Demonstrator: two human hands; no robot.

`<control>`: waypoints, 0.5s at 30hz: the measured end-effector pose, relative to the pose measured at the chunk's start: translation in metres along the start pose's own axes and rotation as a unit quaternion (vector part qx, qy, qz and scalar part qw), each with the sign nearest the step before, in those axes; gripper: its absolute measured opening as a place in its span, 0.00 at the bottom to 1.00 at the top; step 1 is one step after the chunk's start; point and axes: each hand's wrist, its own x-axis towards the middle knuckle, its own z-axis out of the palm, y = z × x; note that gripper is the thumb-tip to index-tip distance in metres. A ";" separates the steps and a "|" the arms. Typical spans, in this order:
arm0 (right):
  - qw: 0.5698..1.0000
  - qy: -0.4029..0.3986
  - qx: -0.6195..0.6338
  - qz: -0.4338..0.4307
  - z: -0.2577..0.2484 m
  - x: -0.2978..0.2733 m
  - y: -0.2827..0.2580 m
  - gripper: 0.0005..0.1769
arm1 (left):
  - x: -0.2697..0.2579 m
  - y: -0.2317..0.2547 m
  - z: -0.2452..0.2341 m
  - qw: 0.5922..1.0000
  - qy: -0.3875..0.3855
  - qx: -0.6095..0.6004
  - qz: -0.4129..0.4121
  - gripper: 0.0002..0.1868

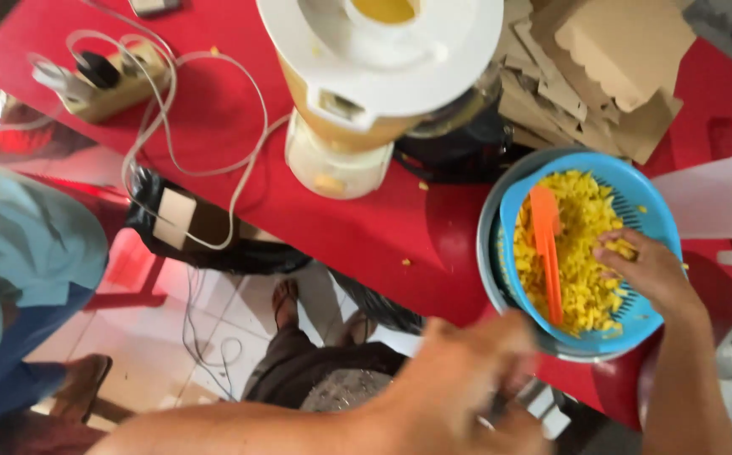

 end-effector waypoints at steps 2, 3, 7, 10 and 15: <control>0.996 0.014 0.066 -0.055 -0.009 0.010 0.008 0.17 | -0.009 -0.003 -0.020 0.993 0.074 0.045 -0.081 0.13; 0.995 0.019 0.070 -0.064 -0.019 0.004 -0.017 0.17 | -0.014 -0.011 -0.027 0.993 0.077 0.052 -0.074 0.13; 0.989 0.019 0.058 -0.136 -0.060 -0.012 -0.095 0.13 | -0.032 -0.043 -0.050 0.983 0.148 -0.025 -0.108 0.11; 0.974 0.019 0.024 -0.226 -0.081 -0.031 -0.170 0.14 | -0.046 -0.057 -0.061 0.970 0.180 -0.067 -0.147 0.10; 0.920 0.042 -0.046 -0.387 -0.073 -0.078 -0.338 0.18 | -0.059 -0.087 -0.074 0.960 0.202 -0.043 -0.188 0.10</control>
